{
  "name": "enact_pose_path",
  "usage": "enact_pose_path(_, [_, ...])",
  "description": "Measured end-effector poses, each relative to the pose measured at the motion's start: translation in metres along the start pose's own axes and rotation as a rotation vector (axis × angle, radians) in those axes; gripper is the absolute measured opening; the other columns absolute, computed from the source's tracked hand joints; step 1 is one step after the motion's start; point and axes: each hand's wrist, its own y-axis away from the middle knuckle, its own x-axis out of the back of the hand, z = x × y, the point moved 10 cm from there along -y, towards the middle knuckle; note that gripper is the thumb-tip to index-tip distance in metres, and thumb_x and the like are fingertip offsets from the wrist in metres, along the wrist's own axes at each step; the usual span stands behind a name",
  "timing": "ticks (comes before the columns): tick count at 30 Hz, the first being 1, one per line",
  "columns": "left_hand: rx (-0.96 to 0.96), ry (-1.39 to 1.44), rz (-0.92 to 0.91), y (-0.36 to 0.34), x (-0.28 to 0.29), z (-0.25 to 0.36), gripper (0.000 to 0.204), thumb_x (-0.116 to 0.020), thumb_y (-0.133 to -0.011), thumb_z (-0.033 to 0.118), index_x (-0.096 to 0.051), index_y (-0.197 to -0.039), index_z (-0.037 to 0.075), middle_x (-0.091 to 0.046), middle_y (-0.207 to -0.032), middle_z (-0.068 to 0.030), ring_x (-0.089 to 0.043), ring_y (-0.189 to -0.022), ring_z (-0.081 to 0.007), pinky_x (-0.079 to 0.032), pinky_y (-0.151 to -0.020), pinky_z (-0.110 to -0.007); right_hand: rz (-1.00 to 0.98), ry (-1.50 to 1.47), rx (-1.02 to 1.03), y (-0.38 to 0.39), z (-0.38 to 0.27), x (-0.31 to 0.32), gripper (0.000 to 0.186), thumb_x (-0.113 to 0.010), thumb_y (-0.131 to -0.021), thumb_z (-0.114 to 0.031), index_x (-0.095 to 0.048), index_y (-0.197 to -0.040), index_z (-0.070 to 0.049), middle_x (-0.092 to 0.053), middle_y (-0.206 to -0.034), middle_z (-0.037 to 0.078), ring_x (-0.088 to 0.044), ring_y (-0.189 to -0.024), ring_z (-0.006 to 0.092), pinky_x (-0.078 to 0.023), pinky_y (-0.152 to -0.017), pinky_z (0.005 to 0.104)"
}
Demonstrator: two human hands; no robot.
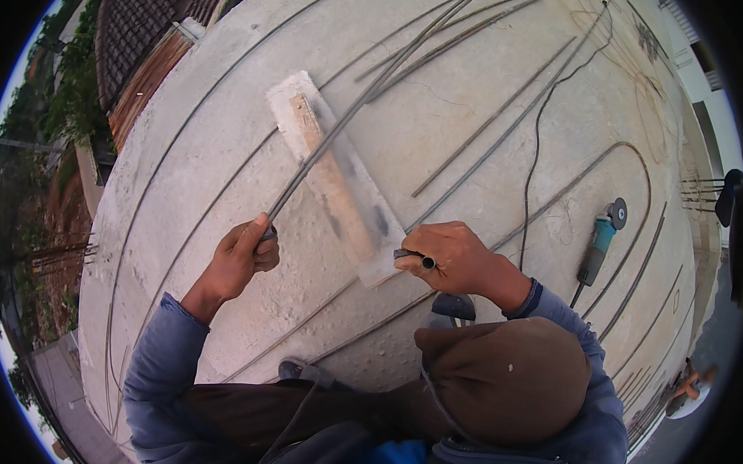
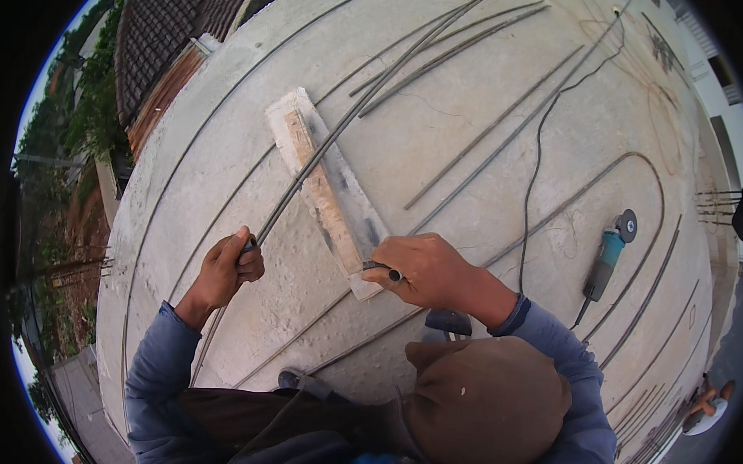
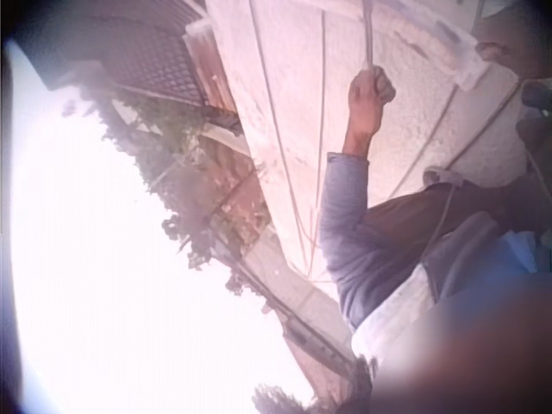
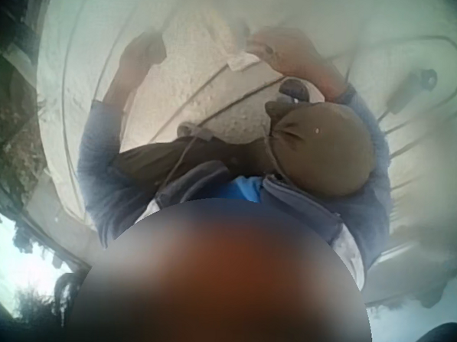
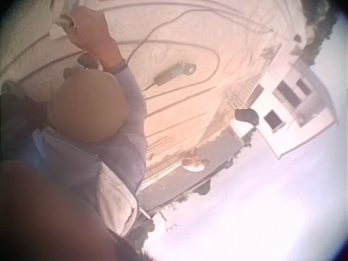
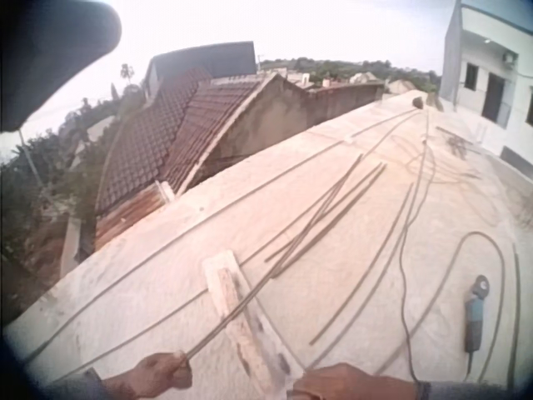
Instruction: The person measures and marks metal rods with a marker, then uses an angle grinder to cut them to size on a rooftop. The person handles the rods and grinder repeatedly to produce cut pieces.
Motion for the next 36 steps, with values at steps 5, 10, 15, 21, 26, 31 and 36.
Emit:
enact_pose_path(5, [-0.025, -0.177, -0.069, -0.010, -0.051, 0.014, 0.045, -0.037, -0.123, 0.048, -0.055, -0.117, 0.007, -0.057, -0.087, -0.0016, -0.052, -0.076, -0.0116, -0.047, -0.074, -0.029, 0.153, -0.070, -0.028, 0.001, 0.007, 0.008, 0.031, -0.085, -0.100, -0.030, -0.073, -0.106, -0.003, -0.072, -0.085, 0.009, -0.073, -0.072, 0.0248, -0.057, -0.064, 0.0360])
enact_pose_path(10, [-0.003, -0.158, -0.177, -0.019, -0.106, 0.017, 0.042, -0.044, -0.122, 0.041, -0.059, -0.126, 0.003, -0.056, -0.088, -0.0019, -0.055, -0.080, -0.0115, -0.048, -0.078, -0.030, 0.241, -0.218, -0.092, -0.005, 0.005, 0.000, 0.029, -0.084, -0.100, -0.033, -0.078, -0.107, -0.005, -0.076, -0.093, 0.011, -0.075, -0.077, 0.0294, -0.058, -0.068, 0.0390])
enact_pose_path(15, [-0.102, -0.545, -0.066, -0.019, -0.113, 0.027, 0.044, -0.053, -0.119, 0.040, -0.068, -0.117, -0.002, -0.061, -0.082, -0.0081, -0.058, -0.077, -0.0138, -0.049, -0.074, -0.035, 0.239, -0.158, -0.055, -0.006, 0.001, -0.002, 0.028, -0.085, -0.099, -0.032, -0.078, -0.108, -0.006, -0.076, -0.093, 0.012, -0.074, -0.078, 0.0305, -0.058, -0.068, 0.0400])
enact_pose_path(21, [-0.255, -0.674, 0.041, -0.017, -0.116, 0.048, 0.037, -0.062, -0.116, 0.032, -0.071, -0.104, -0.001, -0.065, -0.086, -0.0124, -0.064, -0.080, -0.0233, -0.052, -0.075, -0.039, 0.163, -0.049, -0.062, -0.011, 0.007, -0.011, 0.040, -0.083, -0.099, -0.043, -0.072, -0.108, -0.005, -0.073, -0.092, 0.013, -0.073, -0.079, 0.0346, -0.057, -0.069, 0.0443])
enact_pose_path(26, [-0.495, -0.888, 0.113, -0.005, -0.124, 0.076, 0.026, -0.073, -0.109, 0.025, -0.071, -0.105, -0.001, -0.068, -0.089, -0.0162, -0.068, -0.076, -0.0324, -0.053, -0.069, -0.042, 0.098, 0.090, -0.189, -0.008, 0.024, -0.013, 0.041, -0.082, -0.099, -0.044, -0.066, -0.099, -0.006, -0.069, -0.087, 0.015, -0.072, -0.080, 0.0378, -0.056, -0.068, 0.0461])
enact_pose_path(31, [-0.658, -1.031, 0.091, -0.005, -0.143, 0.077, 0.022, -0.078, -0.103, 0.020, -0.069, -0.103, 0.001, -0.067, -0.089, -0.0144, -0.067, -0.076, -0.0348, -0.054, -0.072, -0.044, 0.056, 0.125, -0.219, -0.008, 0.021, -0.020, 0.028, -0.080, -0.096, -0.028, -0.066, -0.099, -0.005, -0.072, -0.091, 0.017, -0.073, -0.085, 0.0419, -0.057, -0.072, 0.0501])
enact_pose_path(36, [-0.760, -1.159, 0.046, -0.002, -0.155, 0.066, 0.022, -0.081, -0.100, 0.021, -0.068, -0.104, 0.003, -0.065, -0.089, -0.0128, -0.068, -0.081, -0.0345, -0.056, -0.078, -0.045, -0.095, 0.113, -0.290, -0.011, 0.020, -0.038, 0.023, -0.079, -0.091, -0.021, -0.067, -0.101, -0.004, -0.074, -0.092, 0.019, -0.074, -0.091, 0.0436, -0.058, -0.076, 0.0540])
